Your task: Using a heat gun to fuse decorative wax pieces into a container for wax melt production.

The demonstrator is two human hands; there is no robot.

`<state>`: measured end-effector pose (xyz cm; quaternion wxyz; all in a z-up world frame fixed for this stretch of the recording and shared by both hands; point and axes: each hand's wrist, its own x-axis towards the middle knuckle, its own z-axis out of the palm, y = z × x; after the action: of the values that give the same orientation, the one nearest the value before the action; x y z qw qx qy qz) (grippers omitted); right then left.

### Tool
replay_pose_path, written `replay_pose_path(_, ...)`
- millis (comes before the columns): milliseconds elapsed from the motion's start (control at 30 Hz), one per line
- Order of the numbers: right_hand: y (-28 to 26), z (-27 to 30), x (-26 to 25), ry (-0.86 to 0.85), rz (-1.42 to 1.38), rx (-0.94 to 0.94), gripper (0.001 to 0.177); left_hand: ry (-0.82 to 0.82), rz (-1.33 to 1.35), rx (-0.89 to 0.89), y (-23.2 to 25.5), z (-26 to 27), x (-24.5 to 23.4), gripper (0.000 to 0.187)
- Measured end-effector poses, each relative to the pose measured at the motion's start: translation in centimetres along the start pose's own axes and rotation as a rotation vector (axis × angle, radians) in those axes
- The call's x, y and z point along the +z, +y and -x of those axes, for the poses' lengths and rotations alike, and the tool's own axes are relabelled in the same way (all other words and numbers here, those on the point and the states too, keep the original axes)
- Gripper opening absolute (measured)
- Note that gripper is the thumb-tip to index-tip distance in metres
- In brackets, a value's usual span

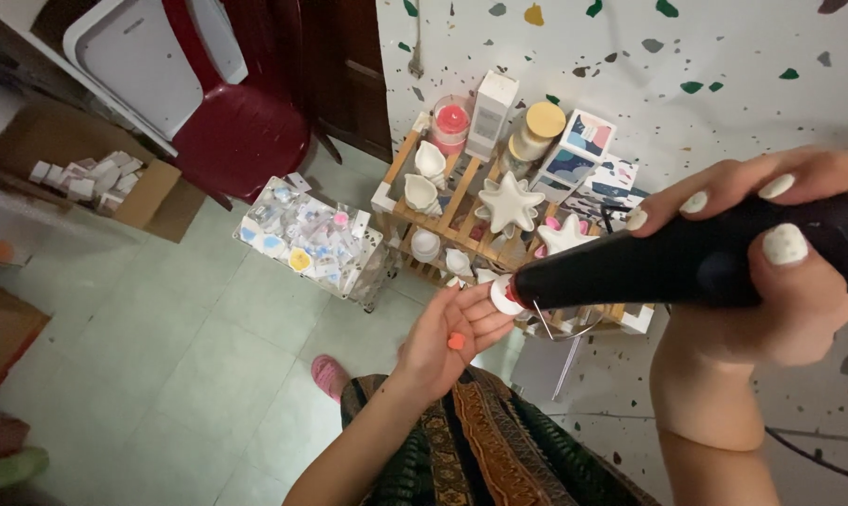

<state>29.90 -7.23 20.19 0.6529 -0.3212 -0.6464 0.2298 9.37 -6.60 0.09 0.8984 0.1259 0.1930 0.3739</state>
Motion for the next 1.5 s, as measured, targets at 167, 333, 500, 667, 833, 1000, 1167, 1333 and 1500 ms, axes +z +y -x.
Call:
replay_pose_path(167,-0.1,-0.8,0.2,-0.043,0.007,-0.014,0.017,-0.010,0.001,0.004,0.1,0.1,0.3,0.067)
replay_pose_path(333,-0.3,-1.2,0.6,-0.041,0.040,-0.030,0.018,0.003,-0.046,-0.007,-0.3,-0.3,0.1,0.069)
replay_pose_path(500,0.7,-0.9,-1.2,0.068,0.024,-0.043,0.022,0.065,0.063,0.005,0.2,-0.4,0.3,0.068)
replay_pose_path(667,2.0,5.1,0.4,0.328,-0.052,-0.101,0.029,0.151,0.107,0.088,0.9,-0.1,1.0,0.070)
replay_pose_path(833,1.1,10.3,-5.6,0.544,-0.111,-0.136,0.038,0.151,0.131,0.115,1.3,0.1,1.2,0.073)
replay_pose_path(1000,-1.0,13.8,-9.1,0.091,0.433,0.256,0.070,0.113,0.132,0.119,1.3,0.1,1.4,0.077)
replay_pose_path(1167,2.6,13.0,-7.9,0.273,0.180,0.013,0.032,0.137,0.126,0.106,1.4,0.0,1.3,0.079)
replay_pose_path(1333,4.3,12.7,-7.7,0.374,-0.028,-0.127,0.038,0.131,0.147,0.108,1.5,-0.3,1.2,0.080)
replay_pose_path(1500,5.0,15.3,-12.5,0.150,0.124,-0.090,0.040,0.162,0.151,0.091,1.7,-0.4,1.4,0.081)
